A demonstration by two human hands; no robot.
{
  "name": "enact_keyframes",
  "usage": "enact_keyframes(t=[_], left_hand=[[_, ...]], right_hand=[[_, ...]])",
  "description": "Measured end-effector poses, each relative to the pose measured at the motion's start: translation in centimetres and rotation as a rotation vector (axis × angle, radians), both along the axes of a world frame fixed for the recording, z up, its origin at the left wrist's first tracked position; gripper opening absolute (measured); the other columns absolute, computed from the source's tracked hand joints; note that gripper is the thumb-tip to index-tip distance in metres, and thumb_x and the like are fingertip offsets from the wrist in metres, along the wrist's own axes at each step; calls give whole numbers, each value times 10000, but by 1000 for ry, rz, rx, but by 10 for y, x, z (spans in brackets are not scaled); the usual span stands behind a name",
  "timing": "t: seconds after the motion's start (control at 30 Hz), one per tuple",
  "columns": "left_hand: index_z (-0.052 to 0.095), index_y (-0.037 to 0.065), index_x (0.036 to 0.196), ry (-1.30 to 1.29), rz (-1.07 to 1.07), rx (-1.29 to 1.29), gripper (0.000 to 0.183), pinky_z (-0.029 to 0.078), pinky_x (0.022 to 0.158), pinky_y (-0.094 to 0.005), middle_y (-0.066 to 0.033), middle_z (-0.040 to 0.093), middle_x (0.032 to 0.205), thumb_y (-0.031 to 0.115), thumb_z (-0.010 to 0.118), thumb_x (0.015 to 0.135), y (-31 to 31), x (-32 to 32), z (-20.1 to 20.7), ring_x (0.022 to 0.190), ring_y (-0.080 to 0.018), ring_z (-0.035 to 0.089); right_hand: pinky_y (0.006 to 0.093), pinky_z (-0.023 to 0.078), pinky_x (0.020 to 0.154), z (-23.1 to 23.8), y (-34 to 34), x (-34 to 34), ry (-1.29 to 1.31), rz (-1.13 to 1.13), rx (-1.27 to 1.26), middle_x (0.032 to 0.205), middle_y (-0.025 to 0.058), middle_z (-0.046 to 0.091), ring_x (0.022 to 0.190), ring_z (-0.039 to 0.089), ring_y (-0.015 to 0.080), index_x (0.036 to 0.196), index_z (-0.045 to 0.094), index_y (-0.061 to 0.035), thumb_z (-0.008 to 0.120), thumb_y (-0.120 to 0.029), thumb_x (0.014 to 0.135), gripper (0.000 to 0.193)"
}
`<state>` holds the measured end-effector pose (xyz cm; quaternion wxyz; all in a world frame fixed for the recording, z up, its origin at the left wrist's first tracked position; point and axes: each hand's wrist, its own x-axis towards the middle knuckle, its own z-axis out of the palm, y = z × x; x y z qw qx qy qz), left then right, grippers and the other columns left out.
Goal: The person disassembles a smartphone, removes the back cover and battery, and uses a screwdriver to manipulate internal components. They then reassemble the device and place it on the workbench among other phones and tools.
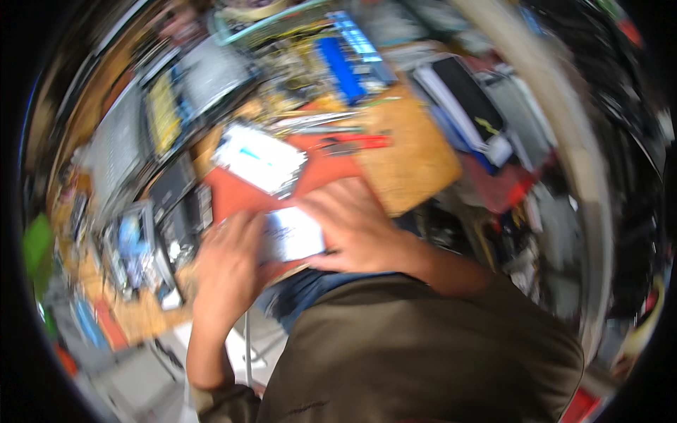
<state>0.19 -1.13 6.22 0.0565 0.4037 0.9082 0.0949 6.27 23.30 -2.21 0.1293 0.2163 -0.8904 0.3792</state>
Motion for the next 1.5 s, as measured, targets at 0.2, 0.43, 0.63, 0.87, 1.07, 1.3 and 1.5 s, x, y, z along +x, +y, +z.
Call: enact_keyframes(t=[0.2,0.43,0.63,0.87,1.07,1.3,1.5], left_hand=[[677,32,1077,110,-49,21,255,532,840,-433,-112,674,1053,126,721,845,-5,-5,-14,1009,-294,727],[662,26,1175,112,-86,-65,613,525,841,-406,-106,653,1063,305,951,713,-2,-10,-12,1010,-287,730],[709,25,999,-117,-120,122,443,532,878,-471,-134,639,1081,275,948,723,-10,-21,-21,1106,-355,655],[633,51,1381,-155,-36,29,672,531,1035,-489,-162,625,1345,193,907,784,-14,-5,-3,1251,-411,636],[603,-9,1447,6,-219,-177,687,572,1009,-457,-176,650,1326,200,847,840,-3,-10,5,1207,-364,676],[551,-20,1524,114,-357,-410,695,598,883,-438,-177,641,1182,248,764,919,14,-14,13,1097,-325,704],[512,-15,1579,329,-414,-403,683,598,862,-478,-198,663,1196,288,686,992,15,-6,-2,1056,-342,717]], right_hand=[[504,441,1035,6,-1,-3,10,3,100,1337,175,651,1181,606,392,1476,606,-8,982,-253,679,915],[511,441,1008,7,-3,-3,75,12,126,1306,173,653,1161,609,373,1453,606,-3,980,-241,662,906],[513,443,1003,5,-2,-4,60,20,132,1312,160,655,1154,613,370,1449,615,-30,972,-277,682,881],[510,430,1083,9,0,4,-22,23,82,1368,148,619,1245,576,358,1450,608,5,963,-331,745,858],[496,420,1088,10,-1,13,16,-27,81,1418,135,630,1259,579,343,1455,611,-6,977,-284,725,863],[510,395,1097,9,-1,13,-18,-28,45,1395,146,611,1283,550,344,1477,573,-10,977,-260,721,893],[514,391,1089,9,1,8,-37,8,45,1366,141,613,1271,552,346,1472,562,-17,994,-259,699,918]])
